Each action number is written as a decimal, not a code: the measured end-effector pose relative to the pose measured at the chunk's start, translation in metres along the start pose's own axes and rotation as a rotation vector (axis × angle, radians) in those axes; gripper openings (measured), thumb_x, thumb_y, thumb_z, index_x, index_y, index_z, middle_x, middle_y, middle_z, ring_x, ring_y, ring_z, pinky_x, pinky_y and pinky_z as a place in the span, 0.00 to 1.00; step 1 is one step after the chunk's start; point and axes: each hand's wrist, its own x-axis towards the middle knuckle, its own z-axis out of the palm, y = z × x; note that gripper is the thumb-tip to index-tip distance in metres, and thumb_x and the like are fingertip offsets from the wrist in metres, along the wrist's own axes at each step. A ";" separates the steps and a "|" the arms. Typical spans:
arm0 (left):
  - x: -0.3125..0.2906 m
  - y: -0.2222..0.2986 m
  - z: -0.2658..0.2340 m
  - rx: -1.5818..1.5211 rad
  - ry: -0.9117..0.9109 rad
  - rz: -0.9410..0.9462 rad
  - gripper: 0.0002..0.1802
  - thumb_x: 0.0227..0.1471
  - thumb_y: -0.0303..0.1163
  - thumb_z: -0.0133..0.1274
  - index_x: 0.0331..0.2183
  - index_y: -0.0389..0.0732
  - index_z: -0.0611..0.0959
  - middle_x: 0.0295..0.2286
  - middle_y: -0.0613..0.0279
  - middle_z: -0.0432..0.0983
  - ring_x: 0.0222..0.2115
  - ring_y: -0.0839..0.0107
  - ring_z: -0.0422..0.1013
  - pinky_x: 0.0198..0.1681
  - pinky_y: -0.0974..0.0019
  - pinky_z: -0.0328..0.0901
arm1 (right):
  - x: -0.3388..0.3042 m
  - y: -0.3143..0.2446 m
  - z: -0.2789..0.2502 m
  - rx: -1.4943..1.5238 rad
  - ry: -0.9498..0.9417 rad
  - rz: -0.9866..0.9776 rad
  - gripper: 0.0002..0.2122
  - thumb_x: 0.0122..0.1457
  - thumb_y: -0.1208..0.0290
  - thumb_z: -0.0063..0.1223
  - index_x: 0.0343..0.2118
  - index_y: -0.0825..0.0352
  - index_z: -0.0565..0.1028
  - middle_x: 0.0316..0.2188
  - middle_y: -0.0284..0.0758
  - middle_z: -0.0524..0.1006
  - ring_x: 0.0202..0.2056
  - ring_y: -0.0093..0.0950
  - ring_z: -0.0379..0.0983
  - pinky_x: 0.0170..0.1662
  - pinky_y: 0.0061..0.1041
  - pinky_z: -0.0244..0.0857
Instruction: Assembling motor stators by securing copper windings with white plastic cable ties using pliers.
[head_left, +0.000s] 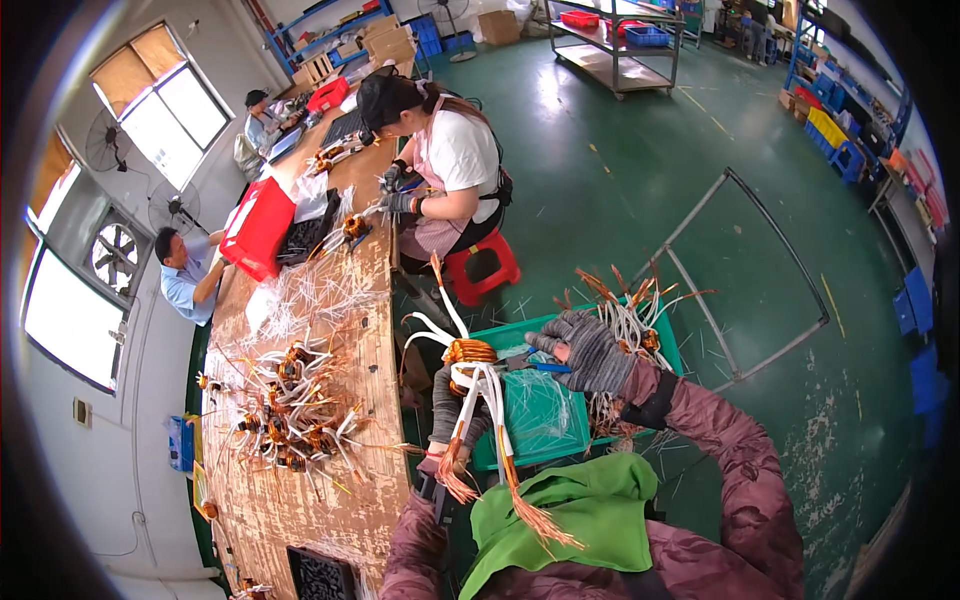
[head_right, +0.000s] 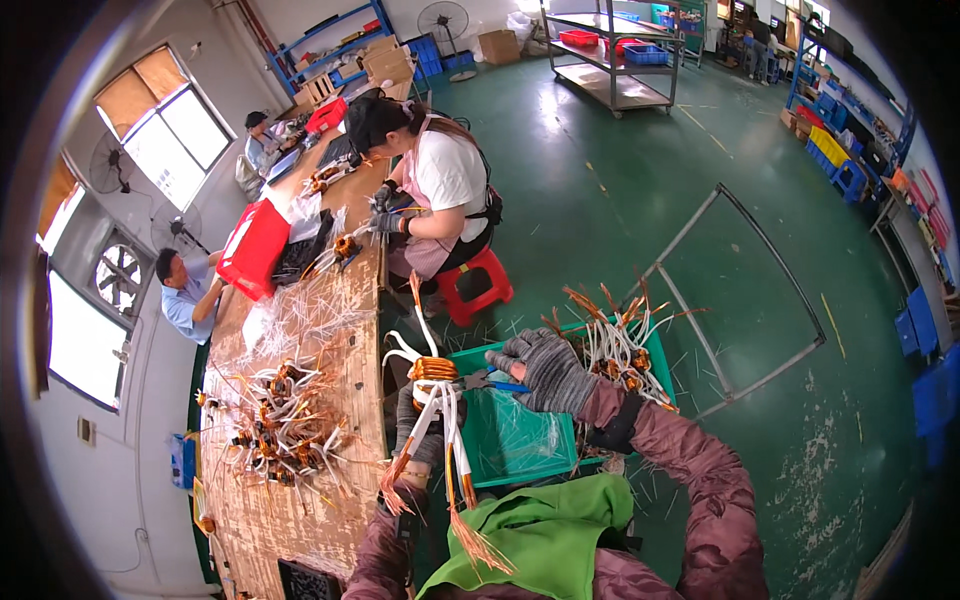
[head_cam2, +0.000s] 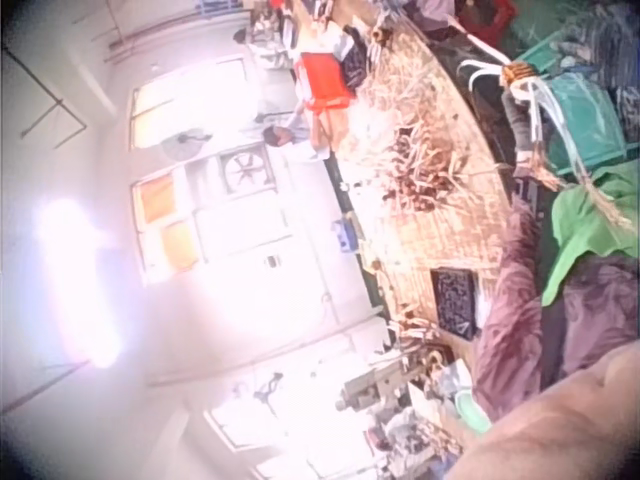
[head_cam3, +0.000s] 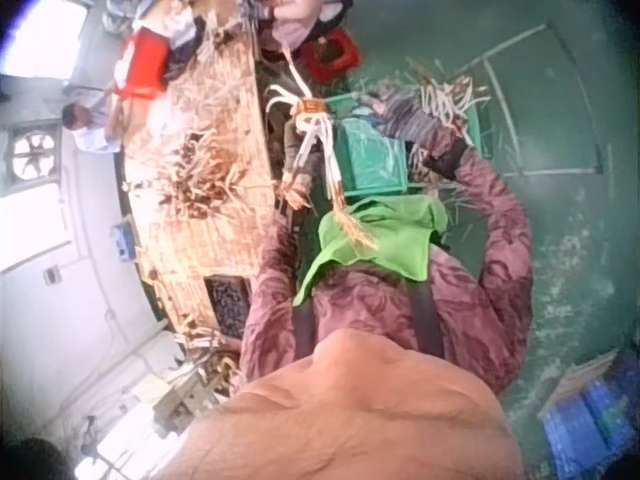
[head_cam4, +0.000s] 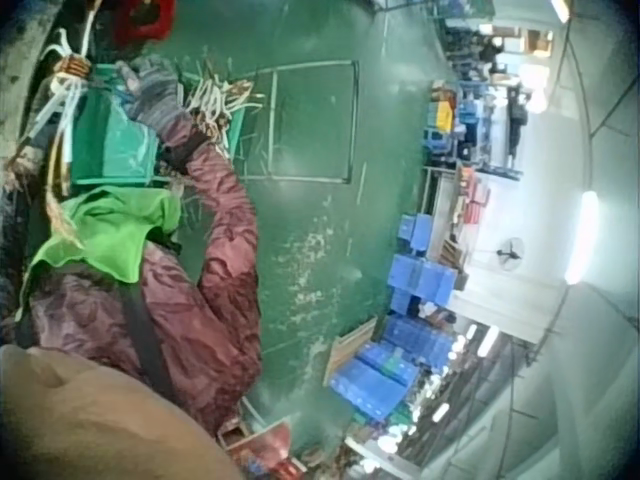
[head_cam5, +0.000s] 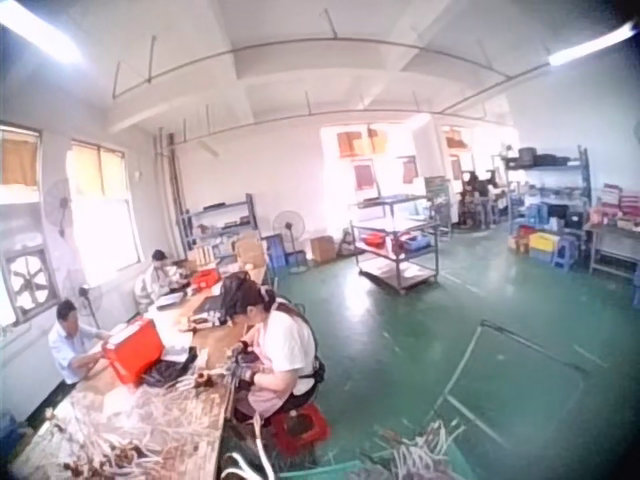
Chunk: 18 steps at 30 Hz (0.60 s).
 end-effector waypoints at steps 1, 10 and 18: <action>-0.004 -0.001 0.002 -0.021 0.003 -0.054 0.25 0.50 0.46 0.51 0.44 0.39 0.72 0.37 0.52 0.73 0.36 0.58 0.72 0.43 0.55 0.69 | 0.000 0.003 0.000 0.012 -0.013 -0.007 0.31 0.39 0.61 0.59 0.51 0.59 0.69 0.42 0.39 0.71 0.44 0.39 0.66 0.50 0.39 0.58; -0.002 -0.014 0.014 -0.012 0.109 -0.050 0.21 0.50 0.43 0.51 0.42 0.39 0.74 0.34 0.55 0.75 0.33 0.59 0.73 0.42 0.54 0.70 | -0.002 0.006 0.000 0.015 -0.015 -0.043 0.30 0.40 0.60 0.59 0.51 0.59 0.69 0.41 0.39 0.71 0.43 0.39 0.66 0.49 0.39 0.58; 0.002 -0.020 0.015 -0.010 0.088 -0.038 0.17 0.50 0.39 0.51 0.41 0.40 0.74 0.33 0.56 0.75 0.33 0.60 0.73 0.42 0.55 0.70 | -0.004 0.006 0.009 0.077 -0.083 0.079 0.26 0.41 0.60 0.58 0.48 0.57 0.72 0.39 0.39 0.72 0.40 0.38 0.69 0.42 0.39 0.64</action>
